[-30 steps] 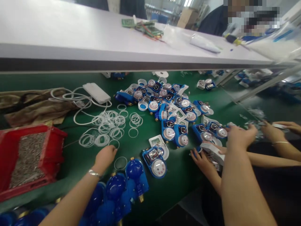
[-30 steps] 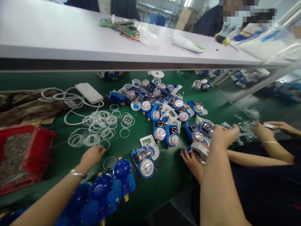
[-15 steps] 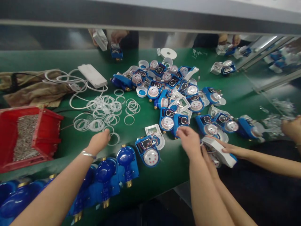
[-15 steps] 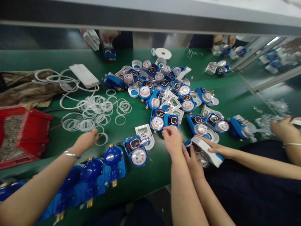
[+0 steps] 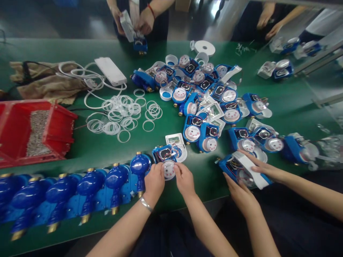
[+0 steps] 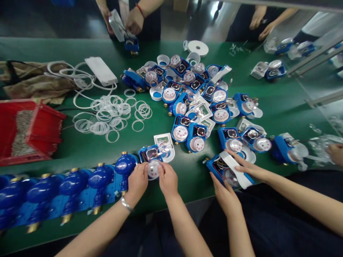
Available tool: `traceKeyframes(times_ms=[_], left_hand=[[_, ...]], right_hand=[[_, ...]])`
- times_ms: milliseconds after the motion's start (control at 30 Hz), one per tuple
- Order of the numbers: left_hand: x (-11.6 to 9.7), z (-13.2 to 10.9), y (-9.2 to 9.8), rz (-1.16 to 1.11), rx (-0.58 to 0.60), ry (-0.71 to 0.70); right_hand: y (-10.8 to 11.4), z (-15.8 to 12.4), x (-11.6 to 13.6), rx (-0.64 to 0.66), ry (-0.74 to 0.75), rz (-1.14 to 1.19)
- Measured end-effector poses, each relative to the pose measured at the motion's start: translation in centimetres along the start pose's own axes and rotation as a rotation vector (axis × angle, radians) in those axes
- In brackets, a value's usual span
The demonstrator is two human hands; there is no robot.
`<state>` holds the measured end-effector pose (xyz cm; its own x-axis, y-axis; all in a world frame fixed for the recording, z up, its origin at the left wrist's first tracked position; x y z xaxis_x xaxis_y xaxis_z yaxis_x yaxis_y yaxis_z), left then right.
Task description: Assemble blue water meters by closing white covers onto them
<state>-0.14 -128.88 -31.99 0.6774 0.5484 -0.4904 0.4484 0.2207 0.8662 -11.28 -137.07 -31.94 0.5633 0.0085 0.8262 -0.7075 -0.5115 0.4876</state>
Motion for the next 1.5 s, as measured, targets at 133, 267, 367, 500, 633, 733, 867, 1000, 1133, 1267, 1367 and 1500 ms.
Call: traceKeyframes(times_ms=[133,267,367,500,633,733,867,1000,1133,1267,1367,1500], left_hand=[[0.4,0.2,-0.7,-0.074,-0.076,-0.005],[0.6,0.0,-1.3,-0.216,-0.131,0.023],[0.8,0.0,-1.4,-0.295,-0.161,0.069],[1.0,0.2,-1.5,-0.355,-0.183,0.094],[1.3,0.3,-1.7,-0.356,-0.184,0.104],[1.3,0.4,-1.7,-0.35,-0.189,0.106],[0.8,0.4,-1.5,-0.337,-0.184,0.108],[0.1,-1.2,-2.2,-0.36,-0.129,0.101],[-0.1,-4.2,-3.4,-0.394,-0.101,0.113],[-0.1,-5.8,-3.9,-0.403,-0.123,0.093],[0.1,-5.9,-4.0,-0.399,-0.125,0.093],[0.3,-6.0,-4.1,-0.388,-0.078,0.063]], right_hand=[[-0.5,0.1,0.4,-0.046,0.094,-0.188],[-0.7,0.2,0.0,-0.068,0.1,-0.325],[-1.0,0.3,-0.5,-0.066,0.078,-0.369],[-1.3,0.6,-0.8,-0.043,0.057,-0.402],[-1.3,0.9,-0.8,-0.04,0.048,-0.407],[-1.2,1.2,-0.6,-0.026,0.043,-0.393],[-1.0,1.4,-0.6,-0.004,0.057,-0.342],[-0.5,0.1,-2.0,0.0,0.012,-0.287],[0.3,-2.7,-3.9,0.065,-0.013,-0.247],[2.3,-2.5,-5.0,0.048,-0.023,-0.314],[4.6,0.6,-4.8,-0.153,-0.056,-0.476],[4.1,4.6,-5.0,-0.08,-0.144,-0.781]])
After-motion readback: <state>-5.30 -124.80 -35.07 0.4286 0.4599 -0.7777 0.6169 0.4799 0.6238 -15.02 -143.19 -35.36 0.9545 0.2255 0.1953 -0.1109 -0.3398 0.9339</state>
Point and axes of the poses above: each hand's wrist, its own z-axis towards the middle knuckle, its own y-axis out of the back of the hand, x = y × z, the point moved 7 cm from there along z, towards the middle knuckle, and after that the axes turned 5 degrees about -y, right-handed, at the moved point
